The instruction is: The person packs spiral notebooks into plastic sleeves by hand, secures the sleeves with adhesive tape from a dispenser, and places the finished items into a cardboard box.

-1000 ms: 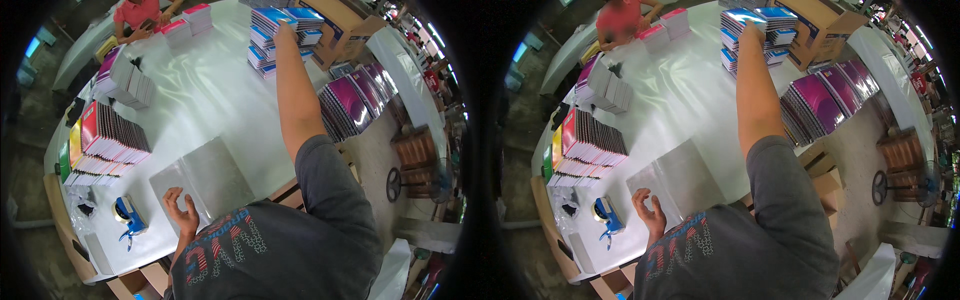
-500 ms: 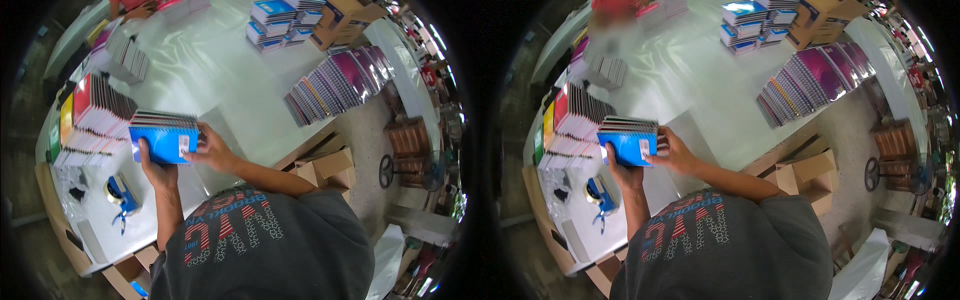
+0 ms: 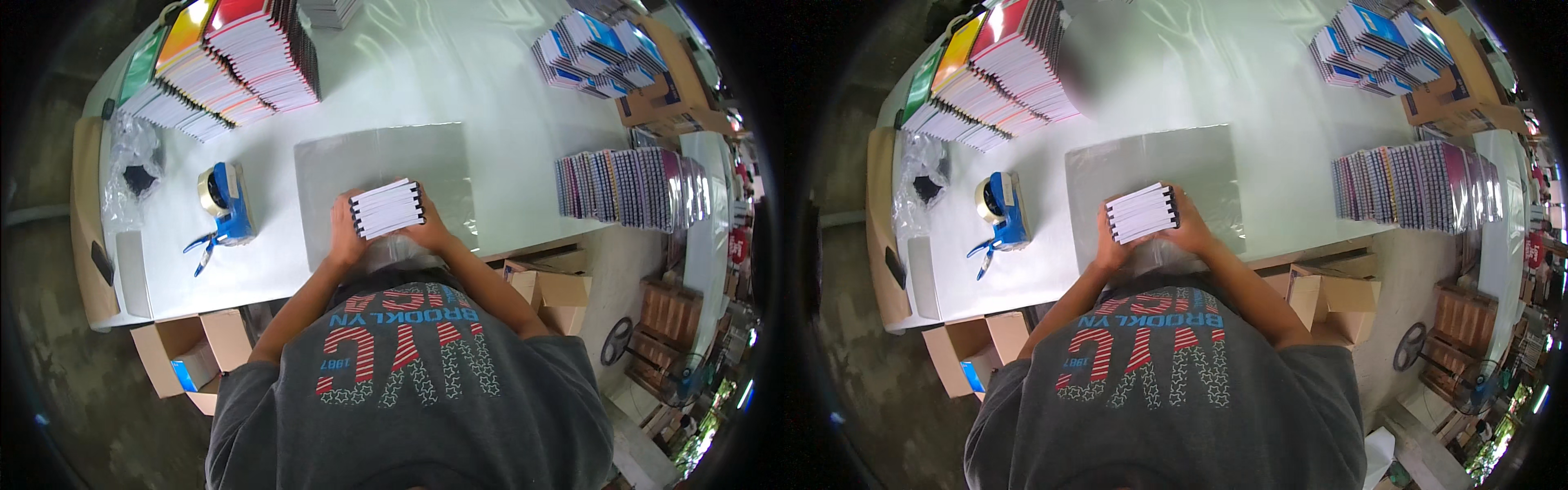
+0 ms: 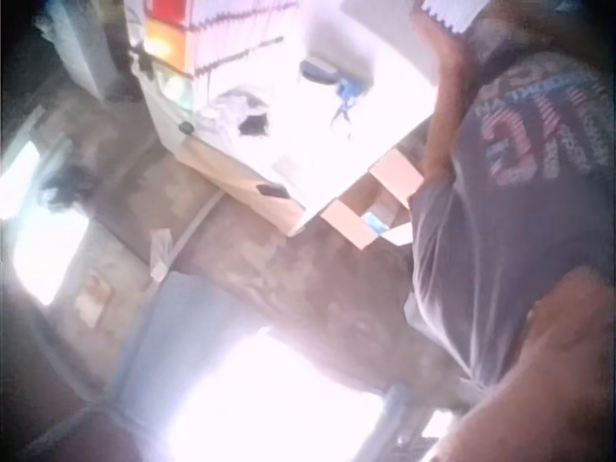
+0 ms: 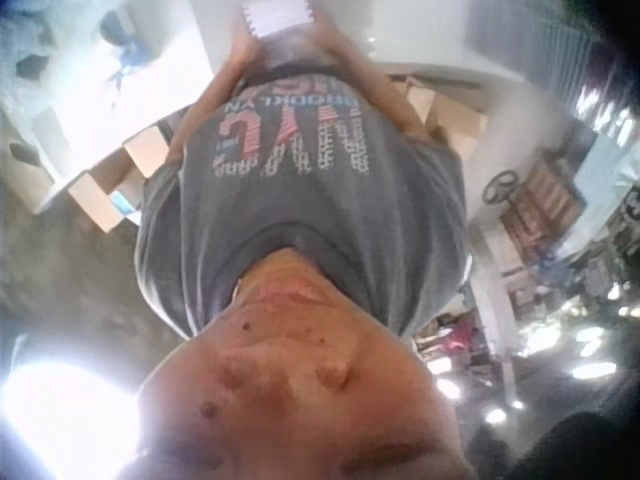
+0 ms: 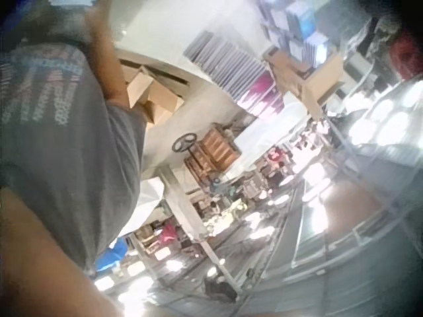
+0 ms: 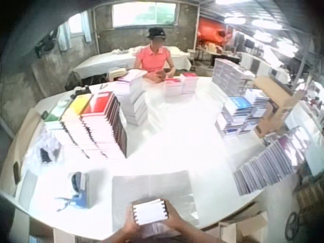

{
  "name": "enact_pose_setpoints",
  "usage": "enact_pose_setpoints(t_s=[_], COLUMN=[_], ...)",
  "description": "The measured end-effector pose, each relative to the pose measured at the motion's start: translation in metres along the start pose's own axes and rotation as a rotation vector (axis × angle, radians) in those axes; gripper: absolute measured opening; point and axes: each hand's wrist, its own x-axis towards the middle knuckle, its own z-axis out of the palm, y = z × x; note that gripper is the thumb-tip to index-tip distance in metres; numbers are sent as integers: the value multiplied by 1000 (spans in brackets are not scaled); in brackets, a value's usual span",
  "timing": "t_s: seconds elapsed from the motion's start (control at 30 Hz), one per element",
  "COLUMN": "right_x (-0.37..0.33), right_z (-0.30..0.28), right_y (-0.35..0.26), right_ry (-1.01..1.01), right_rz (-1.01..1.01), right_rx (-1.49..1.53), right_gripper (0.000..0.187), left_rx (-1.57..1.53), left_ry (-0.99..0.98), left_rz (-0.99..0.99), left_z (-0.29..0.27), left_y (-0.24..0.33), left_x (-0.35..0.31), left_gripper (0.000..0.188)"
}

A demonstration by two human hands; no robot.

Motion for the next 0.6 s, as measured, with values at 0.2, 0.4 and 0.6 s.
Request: enact_pose_setpoints(t_s=[0.2,0.4,0.6], right_x=[44,63,70], right_z=[-15,-12,-27], right_y=[-73,-35,-70], right_ry=[121,-165,-344], right_rz=[272,691,739], right_rx=[-232,-199,-607], right_gripper=[64,76,81], left_rx=[-395,-387,130], left_ry=[-10,-433,-682], left_rz=[-353,-787,-768], left_z=[-56,-53,-80], left_y=[67,28,80], left_x=[46,67,99], left_gripper=[68,59,62])
